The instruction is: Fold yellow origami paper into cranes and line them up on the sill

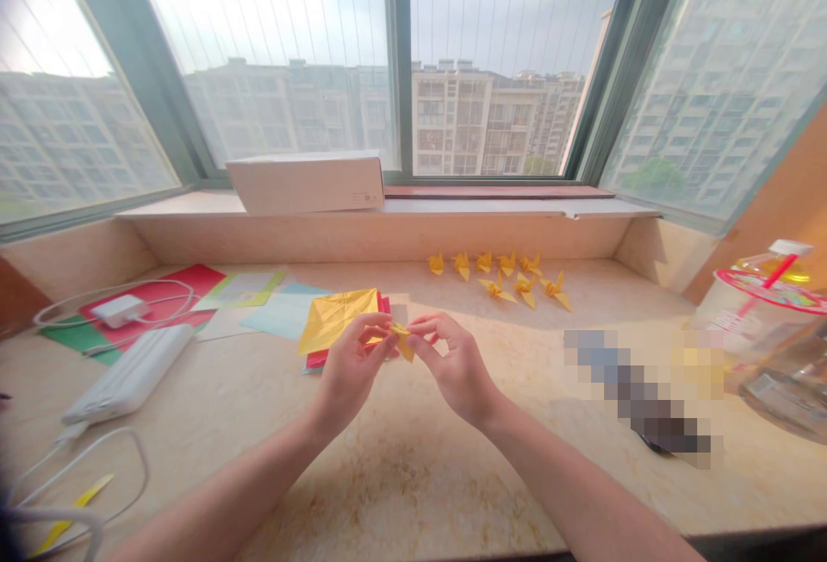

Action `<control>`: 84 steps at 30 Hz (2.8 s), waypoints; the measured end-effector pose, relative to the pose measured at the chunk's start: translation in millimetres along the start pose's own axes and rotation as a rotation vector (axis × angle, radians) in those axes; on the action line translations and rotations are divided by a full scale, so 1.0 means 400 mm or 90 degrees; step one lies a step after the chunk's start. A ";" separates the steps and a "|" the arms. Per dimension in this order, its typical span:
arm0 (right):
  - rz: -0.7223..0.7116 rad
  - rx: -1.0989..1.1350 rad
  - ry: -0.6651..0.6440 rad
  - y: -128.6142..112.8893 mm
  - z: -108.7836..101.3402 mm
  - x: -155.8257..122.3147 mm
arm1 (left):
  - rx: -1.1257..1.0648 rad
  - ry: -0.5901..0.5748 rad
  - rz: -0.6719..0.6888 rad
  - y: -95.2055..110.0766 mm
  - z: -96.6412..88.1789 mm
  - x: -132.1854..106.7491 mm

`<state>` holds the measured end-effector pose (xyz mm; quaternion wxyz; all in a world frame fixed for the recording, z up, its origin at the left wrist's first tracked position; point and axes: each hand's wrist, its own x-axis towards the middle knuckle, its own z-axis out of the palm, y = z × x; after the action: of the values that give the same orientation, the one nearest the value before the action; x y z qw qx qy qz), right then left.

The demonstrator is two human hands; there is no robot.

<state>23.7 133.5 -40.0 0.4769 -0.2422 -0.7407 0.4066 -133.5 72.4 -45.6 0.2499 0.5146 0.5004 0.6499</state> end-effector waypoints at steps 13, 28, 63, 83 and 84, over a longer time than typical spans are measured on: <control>-0.053 0.001 0.005 -0.003 0.008 -0.001 | -0.060 -0.099 -0.035 0.041 0.000 -0.015; 0.023 0.063 0.054 0.009 0.008 0.000 | -0.085 -0.154 -0.021 0.029 -0.002 -0.010; -0.064 -0.042 0.030 -0.004 0.013 -0.018 | -0.106 -0.080 0.002 0.031 -0.008 0.003; 0.022 0.096 0.084 0.007 0.022 -0.011 | -0.021 -0.035 0.018 0.018 0.002 -0.012; 0.023 0.085 0.082 0.005 0.022 -0.012 | 0.007 -0.034 0.029 0.021 0.002 -0.012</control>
<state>17.8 128.0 -46.0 0.5313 -0.2486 -0.6753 0.4470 -129.7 65.4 -40.1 0.2451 0.5446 0.4852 0.6387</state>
